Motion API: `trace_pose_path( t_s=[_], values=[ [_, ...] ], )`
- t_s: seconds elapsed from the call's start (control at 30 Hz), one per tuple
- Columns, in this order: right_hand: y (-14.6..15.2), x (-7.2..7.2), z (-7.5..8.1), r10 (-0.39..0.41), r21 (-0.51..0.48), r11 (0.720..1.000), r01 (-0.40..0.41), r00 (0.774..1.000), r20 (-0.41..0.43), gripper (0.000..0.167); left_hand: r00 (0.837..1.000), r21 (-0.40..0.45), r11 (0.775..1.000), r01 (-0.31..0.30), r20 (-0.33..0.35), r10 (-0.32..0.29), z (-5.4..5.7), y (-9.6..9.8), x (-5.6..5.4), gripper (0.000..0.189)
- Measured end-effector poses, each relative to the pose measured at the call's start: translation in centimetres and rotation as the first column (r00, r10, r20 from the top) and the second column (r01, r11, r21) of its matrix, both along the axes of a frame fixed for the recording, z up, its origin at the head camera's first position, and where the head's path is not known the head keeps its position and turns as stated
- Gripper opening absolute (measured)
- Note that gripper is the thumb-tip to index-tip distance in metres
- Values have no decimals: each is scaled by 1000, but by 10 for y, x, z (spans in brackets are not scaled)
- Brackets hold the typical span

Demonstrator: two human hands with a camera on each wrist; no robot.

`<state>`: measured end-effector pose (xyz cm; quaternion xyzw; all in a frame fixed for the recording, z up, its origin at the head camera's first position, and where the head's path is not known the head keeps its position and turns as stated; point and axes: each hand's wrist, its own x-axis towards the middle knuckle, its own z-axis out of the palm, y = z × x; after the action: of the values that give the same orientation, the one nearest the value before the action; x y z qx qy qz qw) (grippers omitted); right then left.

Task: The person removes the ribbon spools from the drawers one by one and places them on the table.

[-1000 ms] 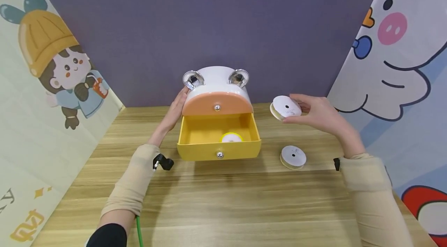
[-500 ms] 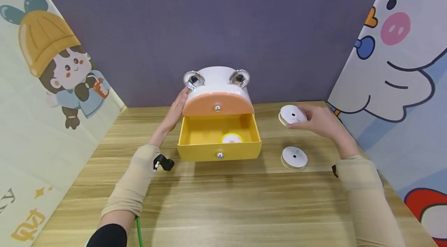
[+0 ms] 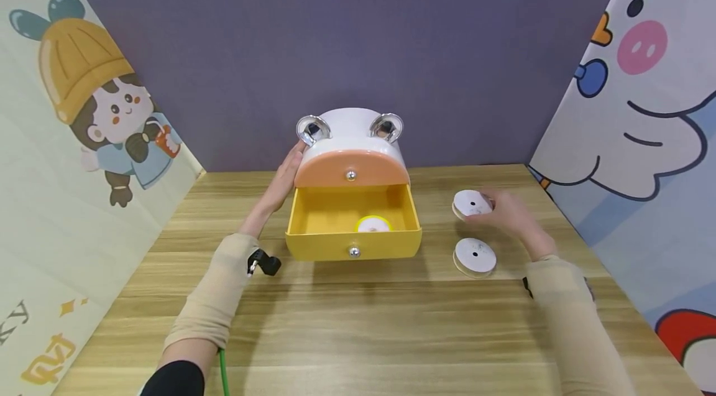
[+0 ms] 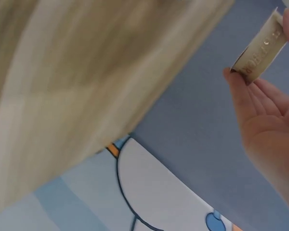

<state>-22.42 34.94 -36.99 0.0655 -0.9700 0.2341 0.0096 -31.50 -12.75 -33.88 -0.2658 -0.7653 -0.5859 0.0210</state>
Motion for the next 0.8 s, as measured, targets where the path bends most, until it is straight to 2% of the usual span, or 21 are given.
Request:
trace_pose_path(
  t_s=[0.23, 0.8],
  values=[
    [5, -5, -21, -39, 38, 999, 38, 999, 25, 99, 1000, 3, 1000, 11, -5, -11, -2, 0, -2, 51],
    [5, -13, -42, -65, 43, 997, 62, 995, 71, 103, 1000, 2, 1000, 5, -25, -4, -2, 1, -3, 51]
  ],
)
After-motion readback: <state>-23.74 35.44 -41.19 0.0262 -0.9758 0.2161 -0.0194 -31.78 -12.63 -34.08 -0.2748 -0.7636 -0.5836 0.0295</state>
